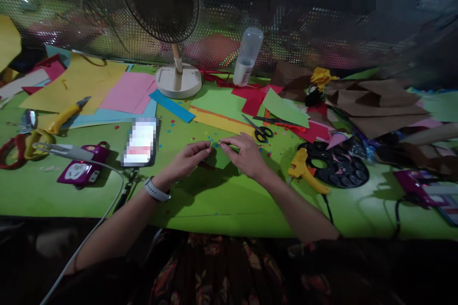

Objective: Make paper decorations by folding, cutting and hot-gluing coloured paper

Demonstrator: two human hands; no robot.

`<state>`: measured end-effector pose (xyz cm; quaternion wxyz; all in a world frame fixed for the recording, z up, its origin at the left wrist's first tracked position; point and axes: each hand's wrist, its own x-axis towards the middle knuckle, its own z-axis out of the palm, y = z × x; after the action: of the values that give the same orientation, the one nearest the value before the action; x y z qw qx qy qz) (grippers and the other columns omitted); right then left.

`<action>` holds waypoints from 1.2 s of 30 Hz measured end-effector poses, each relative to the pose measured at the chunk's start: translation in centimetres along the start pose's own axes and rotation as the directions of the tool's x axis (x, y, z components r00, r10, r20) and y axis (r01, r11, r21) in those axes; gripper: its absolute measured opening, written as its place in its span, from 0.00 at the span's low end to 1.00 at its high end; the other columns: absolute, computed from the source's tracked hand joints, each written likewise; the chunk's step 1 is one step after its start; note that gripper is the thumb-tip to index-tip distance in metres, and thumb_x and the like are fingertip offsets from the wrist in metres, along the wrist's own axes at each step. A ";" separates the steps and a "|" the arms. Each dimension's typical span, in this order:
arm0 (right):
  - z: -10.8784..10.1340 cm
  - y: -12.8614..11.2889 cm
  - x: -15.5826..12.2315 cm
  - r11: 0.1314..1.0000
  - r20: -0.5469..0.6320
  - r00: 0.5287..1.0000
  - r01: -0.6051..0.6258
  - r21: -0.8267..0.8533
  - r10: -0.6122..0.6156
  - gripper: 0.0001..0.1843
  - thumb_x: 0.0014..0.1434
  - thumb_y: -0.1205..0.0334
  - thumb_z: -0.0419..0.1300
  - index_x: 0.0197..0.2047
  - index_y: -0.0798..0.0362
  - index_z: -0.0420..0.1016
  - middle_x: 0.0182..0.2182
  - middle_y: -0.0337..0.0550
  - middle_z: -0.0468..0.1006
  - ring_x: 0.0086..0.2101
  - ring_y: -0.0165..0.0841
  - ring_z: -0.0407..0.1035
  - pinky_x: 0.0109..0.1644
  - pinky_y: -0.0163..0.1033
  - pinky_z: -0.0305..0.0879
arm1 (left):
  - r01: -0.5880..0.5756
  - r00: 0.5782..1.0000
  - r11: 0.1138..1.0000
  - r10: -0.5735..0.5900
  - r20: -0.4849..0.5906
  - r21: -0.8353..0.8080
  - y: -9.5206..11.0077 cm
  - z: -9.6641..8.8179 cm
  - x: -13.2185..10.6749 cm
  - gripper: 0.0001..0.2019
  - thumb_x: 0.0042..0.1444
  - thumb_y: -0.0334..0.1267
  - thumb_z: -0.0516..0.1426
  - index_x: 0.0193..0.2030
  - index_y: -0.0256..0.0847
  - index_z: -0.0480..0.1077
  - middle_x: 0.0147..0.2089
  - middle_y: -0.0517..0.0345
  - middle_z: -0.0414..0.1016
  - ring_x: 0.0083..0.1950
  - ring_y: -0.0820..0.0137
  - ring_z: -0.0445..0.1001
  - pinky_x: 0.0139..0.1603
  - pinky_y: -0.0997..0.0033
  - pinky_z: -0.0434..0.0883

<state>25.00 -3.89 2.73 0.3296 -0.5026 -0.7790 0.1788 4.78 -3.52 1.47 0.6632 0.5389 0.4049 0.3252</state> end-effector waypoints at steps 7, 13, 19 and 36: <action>0.5 0.4 -0.2 1.000 0.001 1.000 0.028 0.010 -0.028 0.12 0.67 0.55 0.58 0.42 0.48 0.83 0.35 0.43 0.84 0.36 0.37 0.74 0.45 0.45 0.64 | 0.006 0.999 1.000 -0.006 0.035 0.002 -0.4 -0.1 0.1 0.14 0.58 0.46 0.60 0.43 0.38 0.73 0.37 0.59 0.68 0.35 0.74 0.67 0.38 0.69 0.77; 0.6 0.6 -0.2 0.999 0.008 1.000 0.025 0.047 -0.025 0.13 0.67 0.55 0.58 0.43 0.46 0.83 0.35 0.42 0.84 0.36 0.35 0.74 0.45 0.45 0.64 | -0.007 0.998 1.000 0.006 0.063 0.014 -0.2 -0.2 0.1 0.14 0.59 0.46 0.59 0.43 0.38 0.73 0.36 0.58 0.69 0.36 0.73 0.68 0.39 0.68 0.77; 0.7 0.5 -0.3 0.998 0.000 0.999 0.034 0.059 -0.034 0.12 0.67 0.55 0.58 0.43 0.46 0.84 0.35 0.42 0.85 0.35 0.35 0.75 0.45 0.45 0.64 | -0.006 0.996 0.999 0.003 0.093 0.037 0.1 -0.2 -0.1 0.16 0.60 0.47 0.58 0.47 0.38 0.74 0.36 0.58 0.70 0.37 0.72 0.68 0.40 0.67 0.76; 0.6 0.8 -0.1 0.993 0.005 0.999 0.039 0.110 -0.040 0.09 0.65 0.58 0.61 0.41 0.47 0.85 0.31 0.40 0.83 0.32 0.34 0.74 0.40 0.40 0.67 | -0.052 0.992 0.994 0.041 0.120 0.093 0.0 -0.4 -0.1 0.16 0.61 0.47 0.58 0.48 0.38 0.75 0.36 0.58 0.71 0.34 0.74 0.66 0.36 0.74 0.70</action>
<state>25.19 -3.62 1.78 0.3574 -0.4675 -0.7790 0.2166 4.40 -3.48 1.50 0.6513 0.5978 0.3677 0.2885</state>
